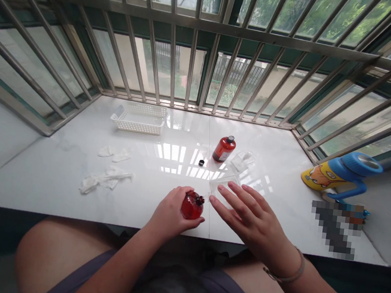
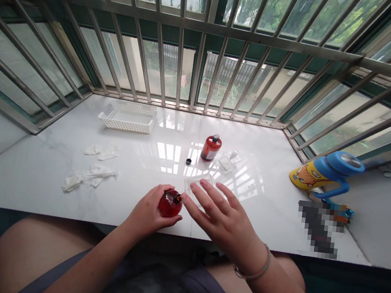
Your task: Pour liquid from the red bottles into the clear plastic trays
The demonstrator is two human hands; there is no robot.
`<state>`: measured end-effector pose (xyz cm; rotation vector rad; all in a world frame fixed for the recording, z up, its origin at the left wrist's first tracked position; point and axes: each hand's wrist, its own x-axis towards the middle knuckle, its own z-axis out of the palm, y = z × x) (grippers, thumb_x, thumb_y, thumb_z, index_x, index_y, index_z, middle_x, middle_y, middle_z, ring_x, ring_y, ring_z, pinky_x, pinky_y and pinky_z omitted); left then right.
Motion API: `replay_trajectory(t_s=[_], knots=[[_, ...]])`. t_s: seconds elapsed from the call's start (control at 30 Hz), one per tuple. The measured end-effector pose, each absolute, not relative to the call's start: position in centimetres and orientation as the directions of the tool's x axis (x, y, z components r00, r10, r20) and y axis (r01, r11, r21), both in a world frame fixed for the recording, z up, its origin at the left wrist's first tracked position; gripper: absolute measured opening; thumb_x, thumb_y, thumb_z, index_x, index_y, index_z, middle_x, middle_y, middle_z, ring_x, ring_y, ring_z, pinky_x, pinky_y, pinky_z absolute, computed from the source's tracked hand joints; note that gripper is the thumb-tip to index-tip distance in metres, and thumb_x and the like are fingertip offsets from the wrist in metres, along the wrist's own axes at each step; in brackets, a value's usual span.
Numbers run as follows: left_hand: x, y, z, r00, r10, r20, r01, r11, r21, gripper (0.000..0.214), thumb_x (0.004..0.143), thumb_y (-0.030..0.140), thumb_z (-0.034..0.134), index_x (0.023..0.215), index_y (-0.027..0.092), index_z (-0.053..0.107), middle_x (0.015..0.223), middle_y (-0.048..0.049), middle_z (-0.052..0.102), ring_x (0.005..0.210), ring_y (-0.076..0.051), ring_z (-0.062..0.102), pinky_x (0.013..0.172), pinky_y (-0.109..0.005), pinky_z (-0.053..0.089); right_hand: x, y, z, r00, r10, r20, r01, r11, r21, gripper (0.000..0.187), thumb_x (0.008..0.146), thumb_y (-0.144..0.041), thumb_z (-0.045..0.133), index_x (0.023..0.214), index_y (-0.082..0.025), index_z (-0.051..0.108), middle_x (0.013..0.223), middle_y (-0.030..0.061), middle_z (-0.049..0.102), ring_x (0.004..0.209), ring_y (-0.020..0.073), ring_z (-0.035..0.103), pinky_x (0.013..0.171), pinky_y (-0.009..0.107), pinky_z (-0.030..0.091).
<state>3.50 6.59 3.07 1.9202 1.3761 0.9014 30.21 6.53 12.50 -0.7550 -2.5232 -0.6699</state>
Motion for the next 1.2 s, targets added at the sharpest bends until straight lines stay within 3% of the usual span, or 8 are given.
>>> replay_trajectory(t_s=[0.43,0.93,1.1,1.2], knots=[[3.54,6.61,3.10,0.225,0.956,0.187,0.544,-0.283,0.790,0.076,0.073,0.046,0.098,0.135,0.027,0.058,0.130,-0.0095,0.073,0.119,-0.033,0.072,0.106,-0.051,0.060,30.30,6.63,12.96,-0.783,0.379,0.493,0.567,0.761,0.316,0.053,0.105,-0.006,0.065,0.156,-0.021,0.063,0.154,0.0103,0.069,0.155,0.0304,0.054,0.137,0.052,0.034],[3.61,6.62,3.13,0.226,0.958,0.178,0.538,-0.275,0.797,0.075,0.074,0.046,0.098,0.134,0.027,0.058,0.130,-0.0094,0.072,0.120,-0.033,0.071,0.107,-0.052,0.060,30.40,6.63,13.12,-0.785,0.385,0.486,0.567,0.762,0.312,0.051,0.107,-0.010,0.065,0.155,-0.024,0.062,0.155,0.0078,0.068,0.158,0.0276,0.051,0.139,0.050,0.033],[3.60,6.65,3.29,0.225,0.958,0.176,0.534,-0.272,0.800,0.075,0.074,0.047,0.098,0.134,0.027,0.058,0.129,-0.0093,0.073,0.119,-0.033,0.072,0.106,-0.052,0.060,30.28,6.73,12.99,-0.763,0.426,0.485,0.588,0.770,0.249,0.057,0.108,-0.010,0.063,0.159,-0.034,0.058,0.156,0.0027,0.067,0.155,0.0242,0.055,0.136,0.048,0.038],[3.64,6.63,3.36,0.221,0.959,0.176,0.532,-0.270,0.803,0.075,0.073,0.047,0.098,0.134,0.028,0.058,0.129,-0.0090,0.073,0.119,-0.033,0.072,0.105,-0.052,0.061,30.01,6.78,12.50,-0.747,0.440,0.498,0.592,0.782,0.197,0.061,0.106,-0.006,0.063,0.161,-0.030,0.056,0.155,0.0061,0.068,0.154,0.0265,0.055,0.134,0.049,0.041]])
